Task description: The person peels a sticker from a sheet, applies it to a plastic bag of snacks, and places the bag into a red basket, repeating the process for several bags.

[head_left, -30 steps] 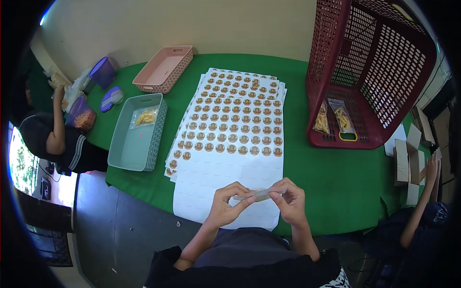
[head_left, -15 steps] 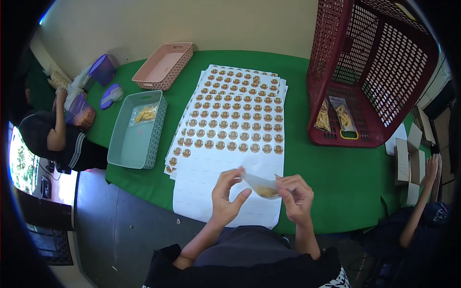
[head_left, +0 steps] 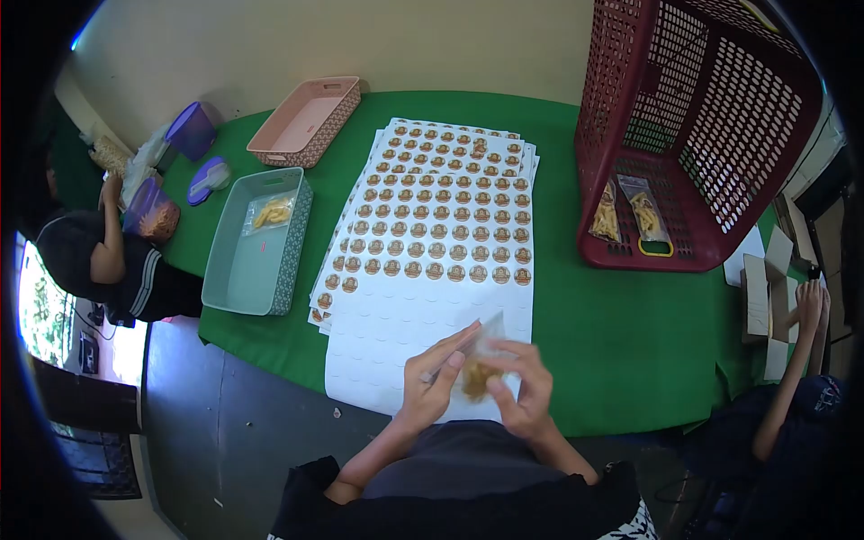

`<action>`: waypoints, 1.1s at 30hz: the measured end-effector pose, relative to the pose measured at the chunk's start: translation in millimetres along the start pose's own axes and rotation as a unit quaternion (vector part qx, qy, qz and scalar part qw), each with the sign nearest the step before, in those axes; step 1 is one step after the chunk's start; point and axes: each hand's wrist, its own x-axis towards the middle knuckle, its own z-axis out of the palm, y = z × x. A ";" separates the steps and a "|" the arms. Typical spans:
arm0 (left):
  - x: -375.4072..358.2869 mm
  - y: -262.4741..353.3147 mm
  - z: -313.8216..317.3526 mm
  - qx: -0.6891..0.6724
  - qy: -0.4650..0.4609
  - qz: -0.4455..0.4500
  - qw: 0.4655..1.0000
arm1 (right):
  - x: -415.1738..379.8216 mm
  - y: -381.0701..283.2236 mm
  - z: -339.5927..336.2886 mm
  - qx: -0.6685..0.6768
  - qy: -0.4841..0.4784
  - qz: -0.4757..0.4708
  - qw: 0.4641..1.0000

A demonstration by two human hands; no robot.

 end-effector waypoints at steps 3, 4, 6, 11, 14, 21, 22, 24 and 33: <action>-3.1 -9.2 -9.2 -0.023 -0.029 0.019 0.999 | 12.6 -3.9 5.9 0.017 0.200 0.063 0.978; -3.0 -8.0 -8.0 -0.023 -0.027 0.019 0.999 | 16.1 -4.7 2.7 0.018 0.173 0.085 0.981; -3.1 -5.8 -4.2 0.005 -0.033 0.017 0.999 | 12.6 3.8 -8.9 0.062 0.067 0.110 0.990; -6.0 -10.5 -6.2 0.019 -0.055 -0.017 0.998 | 7.9 6.8 -13.5 0.054 -0.052 0.118 0.990; -3.2 -5.9 -8.8 0.032 -0.059 -0.007 0.998 | 10.3 4.8 -10.9 0.028 -0.030 0.117 0.992; 12.9 -6.9 -24.8 0.115 -0.063 0.105 0.986 | 12.3 13.5 -18.1 0.067 -0.007 0.101 0.993; 14.0 -3.6 -26.2 0.112 -0.058 0.090 0.988 | 12.7 13.1 -18.7 0.066 -0.006 0.101 0.993; 17.5 -4.0 -30.5 0.121 -0.057 0.105 0.985 | 14.2 12.2 -18.4 0.051 -0.014 0.077 0.996; 15.4 -13.4 -38.2 0.175 -0.049 0.107 0.977 | 13.9 12.5 -22.2 -0.029 -0.029 0.054 0.998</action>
